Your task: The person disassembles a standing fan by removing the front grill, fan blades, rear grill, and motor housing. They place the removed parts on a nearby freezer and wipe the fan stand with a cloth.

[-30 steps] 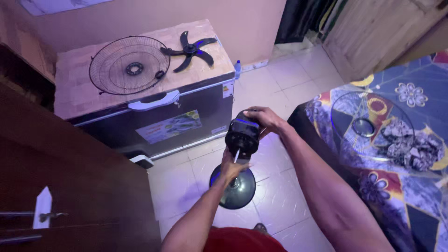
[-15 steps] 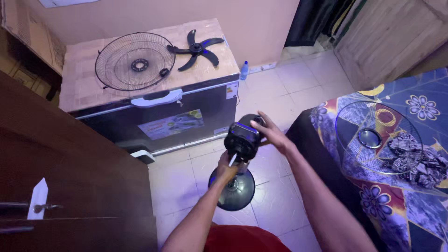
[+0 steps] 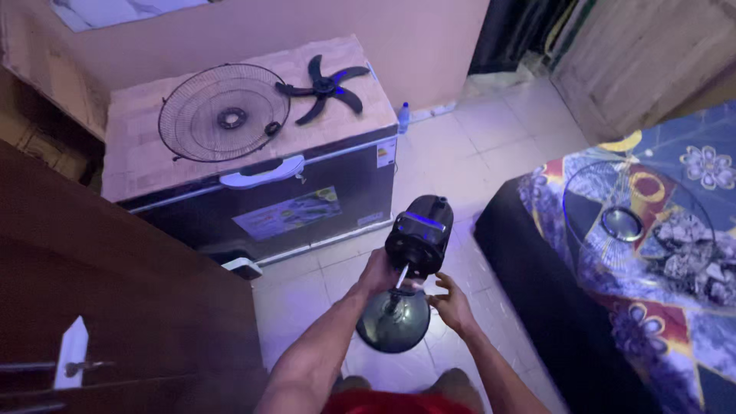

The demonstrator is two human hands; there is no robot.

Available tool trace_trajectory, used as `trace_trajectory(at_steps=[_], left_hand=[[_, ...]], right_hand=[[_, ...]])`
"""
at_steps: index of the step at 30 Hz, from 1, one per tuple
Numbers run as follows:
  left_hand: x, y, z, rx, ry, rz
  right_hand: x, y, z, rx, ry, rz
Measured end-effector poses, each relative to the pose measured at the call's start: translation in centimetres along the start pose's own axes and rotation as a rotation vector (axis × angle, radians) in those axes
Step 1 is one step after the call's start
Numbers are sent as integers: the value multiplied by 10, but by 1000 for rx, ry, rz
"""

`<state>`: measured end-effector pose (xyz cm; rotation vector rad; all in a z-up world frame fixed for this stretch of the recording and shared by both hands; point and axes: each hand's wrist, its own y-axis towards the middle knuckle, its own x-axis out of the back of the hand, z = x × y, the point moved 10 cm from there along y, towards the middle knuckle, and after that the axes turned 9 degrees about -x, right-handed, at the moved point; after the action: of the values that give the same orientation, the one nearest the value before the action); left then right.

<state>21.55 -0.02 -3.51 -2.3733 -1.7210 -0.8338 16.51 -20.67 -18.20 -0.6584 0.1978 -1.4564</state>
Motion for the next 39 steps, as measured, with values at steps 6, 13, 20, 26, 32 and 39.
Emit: trace_trajectory(at_steps=[6,13,20,26,32,39], left_hand=[[15,29,-51,162,-43,-317],[80,96,-194,36,101,-193],[108,84,-251,-33,95,-288],[94,51,-257,-19,129,-274],[82,18,-272,41,174,-351],[69,-20,-303,103,219,-469]], right_hand=[[52,-15,97,353,-376,-28],[71,-43,207,569,-170,143],[74,-106,248,638,36,202],[80,-165,242,601,-111,40],[82,-203,237,640,-88,-55],[86,-212,223,784,-136,35]])
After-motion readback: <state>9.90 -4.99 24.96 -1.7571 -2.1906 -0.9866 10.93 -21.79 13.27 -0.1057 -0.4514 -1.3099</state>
